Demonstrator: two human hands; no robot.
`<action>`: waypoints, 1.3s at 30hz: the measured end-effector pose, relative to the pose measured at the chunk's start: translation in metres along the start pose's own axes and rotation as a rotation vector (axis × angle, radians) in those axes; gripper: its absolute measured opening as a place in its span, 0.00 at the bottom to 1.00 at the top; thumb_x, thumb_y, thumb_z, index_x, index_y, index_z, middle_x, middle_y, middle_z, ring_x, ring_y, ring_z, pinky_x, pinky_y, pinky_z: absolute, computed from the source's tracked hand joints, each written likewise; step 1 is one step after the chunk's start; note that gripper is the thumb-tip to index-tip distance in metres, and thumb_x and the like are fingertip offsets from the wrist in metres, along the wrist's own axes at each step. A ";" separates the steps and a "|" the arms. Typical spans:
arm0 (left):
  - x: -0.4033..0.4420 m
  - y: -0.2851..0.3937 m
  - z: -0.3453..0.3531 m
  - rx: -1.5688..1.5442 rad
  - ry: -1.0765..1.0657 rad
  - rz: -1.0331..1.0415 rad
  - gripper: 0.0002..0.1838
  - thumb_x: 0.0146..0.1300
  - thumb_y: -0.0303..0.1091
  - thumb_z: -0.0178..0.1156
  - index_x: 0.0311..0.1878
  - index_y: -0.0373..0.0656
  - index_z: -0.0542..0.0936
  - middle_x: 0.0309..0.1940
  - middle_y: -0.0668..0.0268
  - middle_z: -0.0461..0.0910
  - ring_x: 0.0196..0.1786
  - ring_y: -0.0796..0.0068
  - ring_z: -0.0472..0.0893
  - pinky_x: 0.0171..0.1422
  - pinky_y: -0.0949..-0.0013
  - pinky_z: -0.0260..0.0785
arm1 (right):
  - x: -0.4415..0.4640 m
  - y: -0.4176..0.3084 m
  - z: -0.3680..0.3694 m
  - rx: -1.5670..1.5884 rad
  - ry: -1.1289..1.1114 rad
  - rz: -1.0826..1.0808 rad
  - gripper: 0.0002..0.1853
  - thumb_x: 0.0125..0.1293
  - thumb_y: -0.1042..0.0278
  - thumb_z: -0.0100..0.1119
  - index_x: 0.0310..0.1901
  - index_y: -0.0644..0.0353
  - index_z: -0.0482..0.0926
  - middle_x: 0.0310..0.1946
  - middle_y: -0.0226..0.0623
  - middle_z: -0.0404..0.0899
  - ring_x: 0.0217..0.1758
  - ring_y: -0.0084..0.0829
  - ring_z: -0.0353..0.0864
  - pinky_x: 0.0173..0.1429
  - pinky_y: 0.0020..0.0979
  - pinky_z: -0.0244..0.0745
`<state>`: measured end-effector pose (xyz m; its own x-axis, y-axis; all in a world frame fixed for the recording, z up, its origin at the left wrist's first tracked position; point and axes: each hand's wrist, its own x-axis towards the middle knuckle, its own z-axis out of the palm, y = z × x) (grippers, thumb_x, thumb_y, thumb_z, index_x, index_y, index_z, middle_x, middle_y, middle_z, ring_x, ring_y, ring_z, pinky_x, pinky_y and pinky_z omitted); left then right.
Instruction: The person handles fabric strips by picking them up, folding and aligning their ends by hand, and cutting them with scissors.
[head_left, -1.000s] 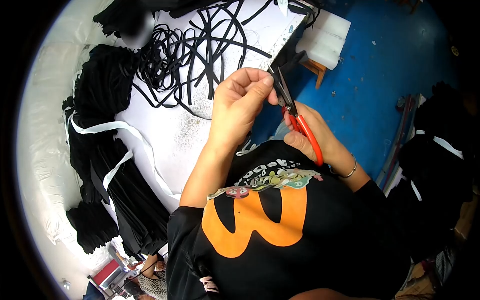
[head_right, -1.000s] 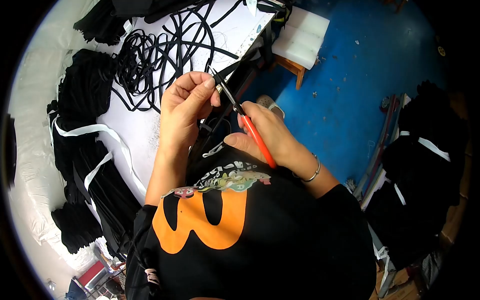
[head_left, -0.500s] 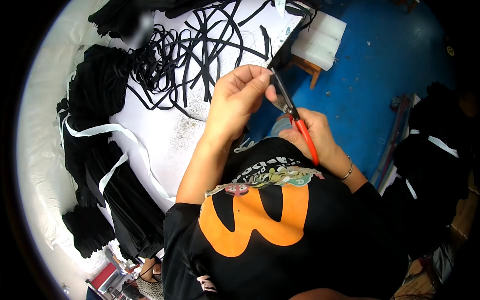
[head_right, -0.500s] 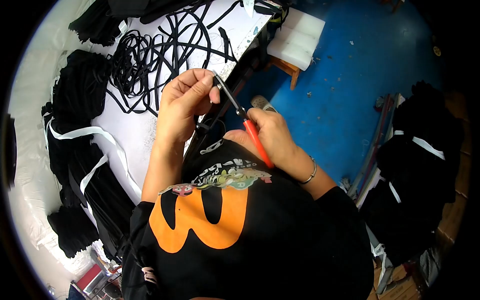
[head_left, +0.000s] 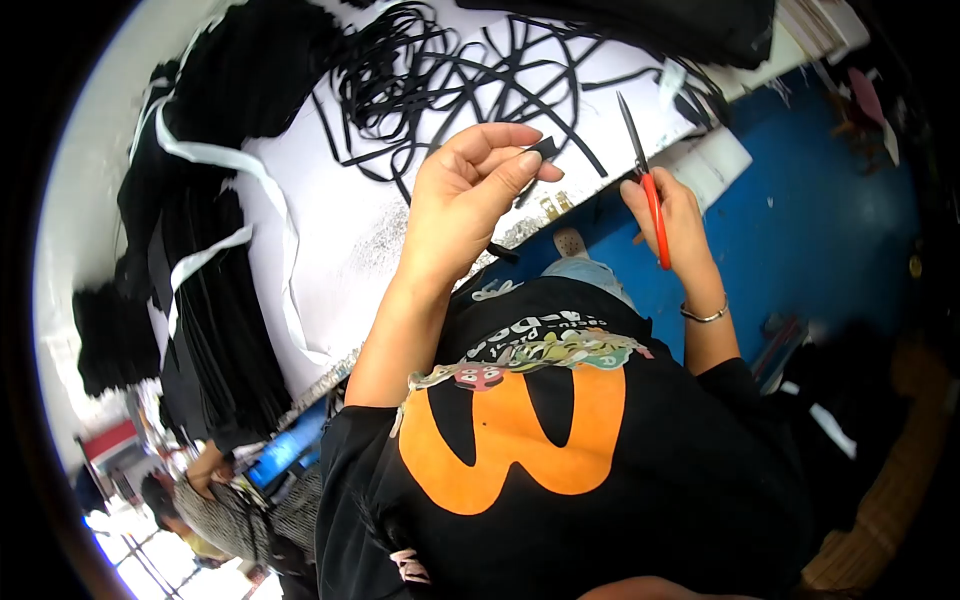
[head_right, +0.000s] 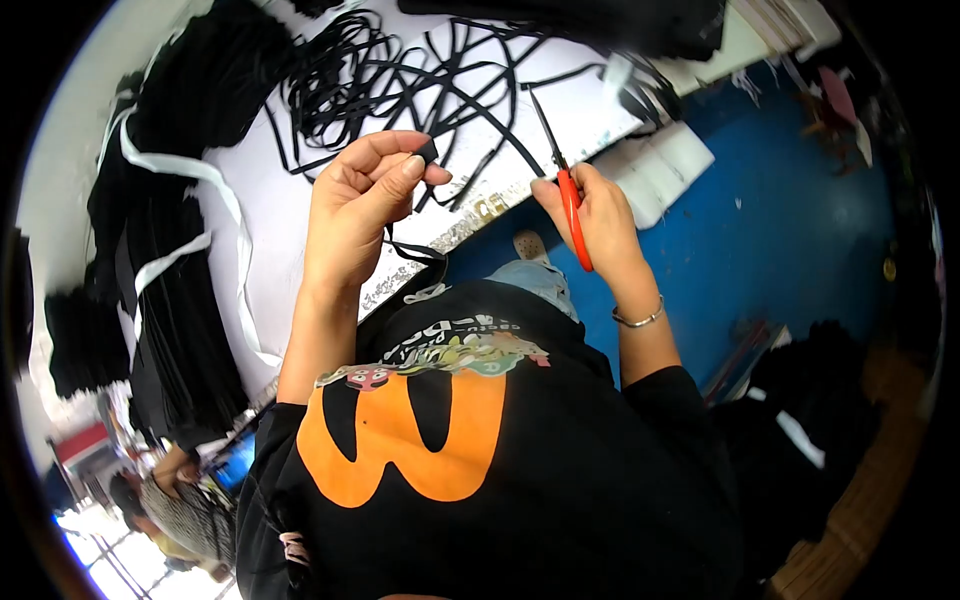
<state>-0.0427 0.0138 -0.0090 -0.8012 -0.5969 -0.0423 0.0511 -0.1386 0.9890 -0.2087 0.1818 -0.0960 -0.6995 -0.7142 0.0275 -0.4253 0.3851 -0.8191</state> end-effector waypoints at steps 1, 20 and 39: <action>0.001 0.001 -0.003 -0.008 0.057 0.020 0.12 0.63 0.30 0.62 0.47 0.35 0.78 0.31 0.60 0.85 0.22 0.90 0.64 0.25 0.84 0.54 | 0.007 -0.007 0.000 0.032 -0.085 -0.071 0.25 0.60 0.48 0.65 0.28 0.66 0.68 0.17 0.46 0.68 0.18 0.39 0.64 0.27 0.36 0.65; 0.005 0.014 0.024 -0.049 0.082 -0.004 0.06 0.62 0.24 0.62 0.40 0.33 0.80 0.30 0.64 0.82 0.33 0.79 0.82 0.41 0.78 0.73 | -0.008 -0.054 0.003 0.265 -0.398 -0.275 0.28 0.51 0.45 0.69 0.34 0.63 0.68 0.23 0.42 0.70 0.26 0.45 0.69 0.35 0.38 0.63; 0.021 -0.016 0.069 -0.036 -0.300 -0.134 0.11 0.66 0.29 0.57 0.47 0.33 0.80 0.33 0.63 0.84 0.20 0.92 0.61 0.25 0.86 0.53 | -0.071 0.000 -0.013 0.332 0.097 0.218 0.21 0.54 0.55 0.73 0.23 0.64 0.73 0.13 0.37 0.67 0.18 0.26 0.66 0.24 0.27 0.65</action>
<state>-0.1019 0.0578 -0.0158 -0.9420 -0.3123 -0.1231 -0.0503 -0.2313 0.9716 -0.1664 0.2404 -0.0905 -0.8105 -0.5720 -0.1266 -0.0633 0.3003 -0.9517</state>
